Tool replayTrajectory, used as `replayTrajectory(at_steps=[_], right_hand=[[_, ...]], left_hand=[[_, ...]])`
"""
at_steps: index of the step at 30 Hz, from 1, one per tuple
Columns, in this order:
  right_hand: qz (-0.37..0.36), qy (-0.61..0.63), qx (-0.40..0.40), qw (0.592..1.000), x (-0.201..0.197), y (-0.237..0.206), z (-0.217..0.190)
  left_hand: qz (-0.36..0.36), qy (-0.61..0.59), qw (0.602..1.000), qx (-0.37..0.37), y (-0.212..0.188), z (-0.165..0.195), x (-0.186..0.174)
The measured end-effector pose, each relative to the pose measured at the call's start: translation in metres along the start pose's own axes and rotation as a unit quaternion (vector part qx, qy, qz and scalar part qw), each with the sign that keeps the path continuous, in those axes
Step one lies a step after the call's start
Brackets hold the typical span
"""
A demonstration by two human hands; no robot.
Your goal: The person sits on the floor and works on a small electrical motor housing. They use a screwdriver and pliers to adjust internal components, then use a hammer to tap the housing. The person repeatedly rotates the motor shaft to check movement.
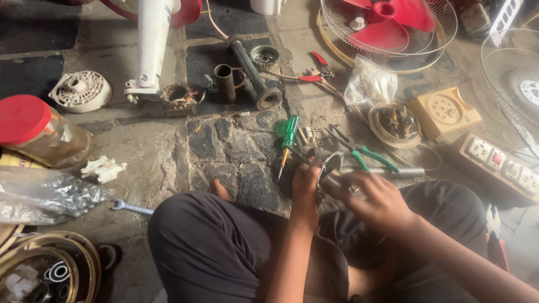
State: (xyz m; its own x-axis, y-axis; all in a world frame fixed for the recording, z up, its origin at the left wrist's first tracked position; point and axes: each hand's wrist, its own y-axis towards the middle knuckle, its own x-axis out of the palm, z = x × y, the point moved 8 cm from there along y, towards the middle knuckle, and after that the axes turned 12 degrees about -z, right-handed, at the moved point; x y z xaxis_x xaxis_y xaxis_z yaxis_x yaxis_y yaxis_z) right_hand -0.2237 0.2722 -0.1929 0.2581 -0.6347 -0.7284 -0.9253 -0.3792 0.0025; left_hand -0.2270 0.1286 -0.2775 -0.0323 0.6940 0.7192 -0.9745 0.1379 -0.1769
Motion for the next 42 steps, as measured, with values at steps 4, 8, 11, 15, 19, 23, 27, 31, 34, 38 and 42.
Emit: replayTrajectory(at_steps=[4,8,11,15,19,23,27,31,34,38,42], right_hand=[[-0.175,0.365,0.294,0.866,0.035,-0.004,0.054],[-0.229,0.427,0.408,0.774,0.04,-0.022,0.068],[-0.22,0.491,0.363,0.761,0.038,-0.017,0.051],[-0.132,0.463,0.283,0.829,0.034,-0.003,0.035],[0.018,0.041,-0.009,0.999,0.005,-0.004,-0.007],[0.018,0.037,0.048,0.998,0.011,-0.006,0.018],[-0.231,0.596,0.321,0.699,0.068,-0.011,0.059],[-0.29,0.507,0.358,0.728,0.068,-0.021,0.07],[-0.228,0.58,0.237,0.745,0.068,-0.017,0.062],[-0.111,0.621,0.129,0.765,0.054,-0.012,0.063],[-0.118,0.651,0.031,0.749,0.037,-0.007,0.053]], left_hand=[[0.009,0.001,0.998,0.061,0.008,-0.003,-0.012],[0.047,0.016,0.997,0.067,0.012,-0.017,-0.025],[0.035,0.018,0.998,0.05,0.015,-0.024,-0.023],[0.034,0.014,0.999,0.019,0.015,-0.022,-0.017],[0.025,0.015,1.0,0.003,0.008,-0.016,-0.015],[0.026,0.01,1.0,-0.006,0.009,-0.021,-0.02],[0.01,0.054,0.997,0.048,0.02,-0.026,-0.02],[0.001,0.05,0.997,0.059,0.018,-0.024,-0.022],[-0.012,0.094,0.993,0.073,0.008,-0.009,-0.004],[-0.08,0.333,0.912,0.226,-0.023,0.042,0.047],[-0.118,0.473,0.829,0.276,-0.046,0.065,0.076]])
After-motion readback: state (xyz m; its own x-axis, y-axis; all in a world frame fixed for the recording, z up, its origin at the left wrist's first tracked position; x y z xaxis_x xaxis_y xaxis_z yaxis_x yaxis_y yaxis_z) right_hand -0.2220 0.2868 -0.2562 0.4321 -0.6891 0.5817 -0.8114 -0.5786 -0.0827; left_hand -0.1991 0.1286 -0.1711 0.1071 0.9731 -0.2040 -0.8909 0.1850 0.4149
